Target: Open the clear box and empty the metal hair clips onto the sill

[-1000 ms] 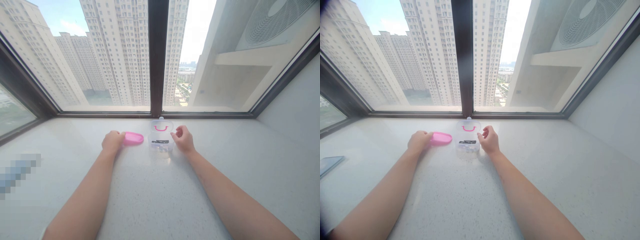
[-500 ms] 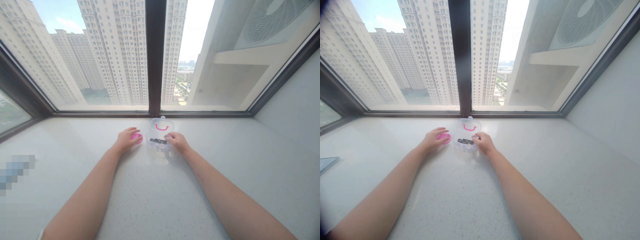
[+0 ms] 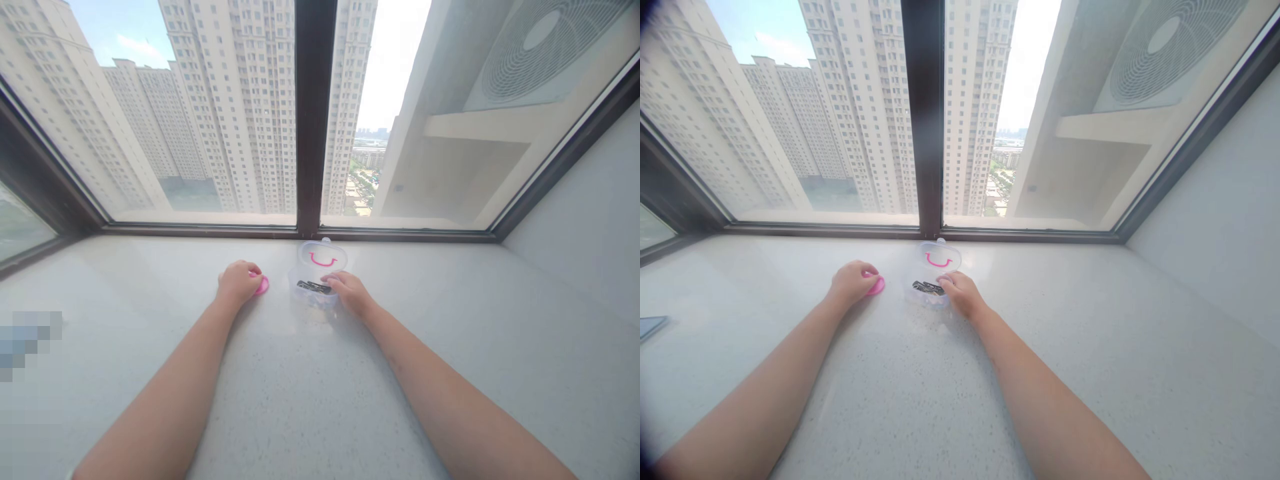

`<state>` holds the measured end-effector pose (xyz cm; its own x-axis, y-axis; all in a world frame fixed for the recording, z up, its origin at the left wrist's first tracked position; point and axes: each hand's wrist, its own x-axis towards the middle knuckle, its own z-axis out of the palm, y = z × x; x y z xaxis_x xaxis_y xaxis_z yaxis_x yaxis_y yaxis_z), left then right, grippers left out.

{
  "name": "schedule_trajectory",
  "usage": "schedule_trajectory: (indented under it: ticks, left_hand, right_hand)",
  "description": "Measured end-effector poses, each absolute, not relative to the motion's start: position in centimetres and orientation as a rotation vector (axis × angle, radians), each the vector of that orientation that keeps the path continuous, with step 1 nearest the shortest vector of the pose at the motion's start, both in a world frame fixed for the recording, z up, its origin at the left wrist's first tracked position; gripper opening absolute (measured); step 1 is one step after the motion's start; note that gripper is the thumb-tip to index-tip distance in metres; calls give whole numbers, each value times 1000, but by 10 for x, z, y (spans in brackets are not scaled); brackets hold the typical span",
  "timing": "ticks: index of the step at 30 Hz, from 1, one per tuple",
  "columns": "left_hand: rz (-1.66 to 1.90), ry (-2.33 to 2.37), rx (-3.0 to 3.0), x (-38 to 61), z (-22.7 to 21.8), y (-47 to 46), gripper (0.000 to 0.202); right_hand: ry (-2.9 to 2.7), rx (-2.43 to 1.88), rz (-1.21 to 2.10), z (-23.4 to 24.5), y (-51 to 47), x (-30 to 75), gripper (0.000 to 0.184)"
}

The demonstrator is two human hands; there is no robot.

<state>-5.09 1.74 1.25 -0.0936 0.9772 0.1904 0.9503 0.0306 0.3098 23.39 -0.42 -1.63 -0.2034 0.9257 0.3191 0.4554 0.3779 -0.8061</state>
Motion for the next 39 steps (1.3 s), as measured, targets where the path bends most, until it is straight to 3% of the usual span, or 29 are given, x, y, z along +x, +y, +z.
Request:
schedule_trajectory:
  ticks: [15,24,39]
  left_hand:
    - [366,2190,2098,-43,16,17,23]
    - [332,2127,2209,-33,15,11,40]
    - [206,2445,1983,-42,12,8,70]
  right_hand:
    - [-1697,-1194,750,-16,-7,230,32]
    - [-1651,-1177,740,-12,-10,231,32]
    - [-1607,-1139,677,-11,-9,233,34]
